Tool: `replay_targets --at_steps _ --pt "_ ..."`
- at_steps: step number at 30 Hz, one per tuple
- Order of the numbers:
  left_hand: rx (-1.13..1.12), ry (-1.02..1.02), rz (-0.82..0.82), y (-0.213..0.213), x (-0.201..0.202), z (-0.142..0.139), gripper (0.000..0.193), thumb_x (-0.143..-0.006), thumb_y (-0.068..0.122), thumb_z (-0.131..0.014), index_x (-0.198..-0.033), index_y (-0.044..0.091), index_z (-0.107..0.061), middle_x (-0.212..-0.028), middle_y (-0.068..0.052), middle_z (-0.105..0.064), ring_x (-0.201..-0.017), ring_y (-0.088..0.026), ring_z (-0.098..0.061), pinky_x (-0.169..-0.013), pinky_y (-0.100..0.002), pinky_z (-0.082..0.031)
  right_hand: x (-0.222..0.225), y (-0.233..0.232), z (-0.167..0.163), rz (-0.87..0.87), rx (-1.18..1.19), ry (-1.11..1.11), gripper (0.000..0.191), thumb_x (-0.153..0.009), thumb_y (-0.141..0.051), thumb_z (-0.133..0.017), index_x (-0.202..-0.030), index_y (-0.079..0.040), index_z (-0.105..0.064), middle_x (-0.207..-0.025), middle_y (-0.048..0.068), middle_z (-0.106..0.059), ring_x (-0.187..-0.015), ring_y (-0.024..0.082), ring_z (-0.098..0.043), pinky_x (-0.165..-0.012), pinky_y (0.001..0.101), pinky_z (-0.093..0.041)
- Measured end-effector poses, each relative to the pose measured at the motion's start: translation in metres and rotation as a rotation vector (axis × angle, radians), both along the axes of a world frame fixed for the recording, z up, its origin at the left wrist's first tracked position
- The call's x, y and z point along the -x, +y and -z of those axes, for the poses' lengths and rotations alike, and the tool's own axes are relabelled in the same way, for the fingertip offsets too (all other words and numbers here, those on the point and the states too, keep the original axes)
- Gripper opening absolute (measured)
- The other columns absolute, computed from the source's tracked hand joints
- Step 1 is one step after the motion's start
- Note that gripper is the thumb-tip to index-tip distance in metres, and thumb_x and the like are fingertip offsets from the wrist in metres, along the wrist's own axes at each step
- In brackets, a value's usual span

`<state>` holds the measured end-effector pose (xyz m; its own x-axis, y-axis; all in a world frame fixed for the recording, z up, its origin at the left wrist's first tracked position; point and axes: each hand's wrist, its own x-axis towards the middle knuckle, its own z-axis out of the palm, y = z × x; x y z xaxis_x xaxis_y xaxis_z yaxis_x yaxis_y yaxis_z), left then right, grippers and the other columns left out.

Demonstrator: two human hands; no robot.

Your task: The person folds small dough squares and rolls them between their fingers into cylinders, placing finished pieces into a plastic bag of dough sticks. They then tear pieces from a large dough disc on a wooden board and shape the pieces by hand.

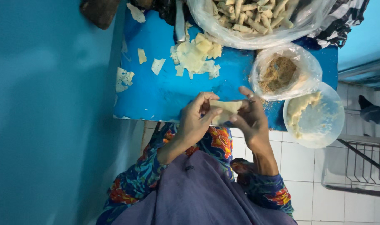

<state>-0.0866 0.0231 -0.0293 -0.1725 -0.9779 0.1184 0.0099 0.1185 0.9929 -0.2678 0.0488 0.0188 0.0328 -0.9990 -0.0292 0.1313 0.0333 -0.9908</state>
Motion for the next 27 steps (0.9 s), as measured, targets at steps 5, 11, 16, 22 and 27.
replay_targets --at_steps 5,11,16,22,27 --pt "0.091 0.108 -0.001 0.002 -0.003 -0.006 0.031 -0.098 0.011 -0.073 -0.125 0.004 -0.060 -0.103 -0.005 -0.070 -0.090 -0.010 -0.068 -0.079 -0.027 -0.057 0.003 -0.002 0.012 0.112 0.068 -0.116 0.059 -0.095 0.008 -0.066 -0.149 0.002 -0.043 -0.099 0.011 -0.071 -0.092 0.019 -0.069 -0.084 0.0328 -0.058" --pt "0.408 -0.147 -0.178 0.014 -0.016 -0.023 0.024 -0.099 0.012 -0.073 -0.118 0.004 -0.061 -0.105 -0.013 -0.067 -0.091 -0.024 -0.068 -0.080 -0.033 -0.055 -0.012 0.000 0.013 0.146 0.033 -0.065 0.059 -0.095 0.007 -0.066 -0.149 0.005 -0.044 -0.097 0.014 -0.073 -0.085 0.018 -0.071 -0.080 0.0301 -0.058" --pt "0.407 -0.100 -0.092 0.019 -0.022 -0.022 0.019 -0.099 0.013 -0.073 -0.110 0.003 -0.061 -0.097 -0.011 -0.070 -0.086 -0.022 -0.074 -0.072 -0.033 -0.058 -0.033 0.009 0.008 0.141 0.110 0.200 0.062 -0.095 0.009 -0.065 -0.152 0.004 -0.040 -0.104 0.016 -0.074 -0.097 0.018 -0.071 -0.088 0.0306 -0.058" --pt "0.266 -0.040 -0.132 0.017 -0.026 -0.004 0.006 -0.105 0.006 -0.064 -0.109 0.002 -0.062 -0.093 -0.011 -0.073 -0.079 -0.019 -0.075 -0.067 -0.030 -0.058 -0.035 0.008 0.014 0.130 0.071 0.171 0.059 -0.097 0.010 -0.062 -0.151 0.002 -0.039 -0.104 0.015 -0.072 -0.095 0.019 -0.072 -0.088 0.0329 -0.060" --pt "0.246 0.044 -0.152 0.019 -0.021 0.002 0.018 -0.101 0.008 -0.066 -0.115 0.000 -0.060 -0.103 -0.011 -0.072 -0.088 -0.016 -0.074 -0.073 -0.030 -0.060 -0.042 0.005 0.024 0.113 0.106 0.136 0.061 -0.102 0.006 -0.059 -0.156 0.000 -0.033 -0.111 0.010 -0.061 -0.099 0.016 -0.064 -0.089 0.0319 -0.057"
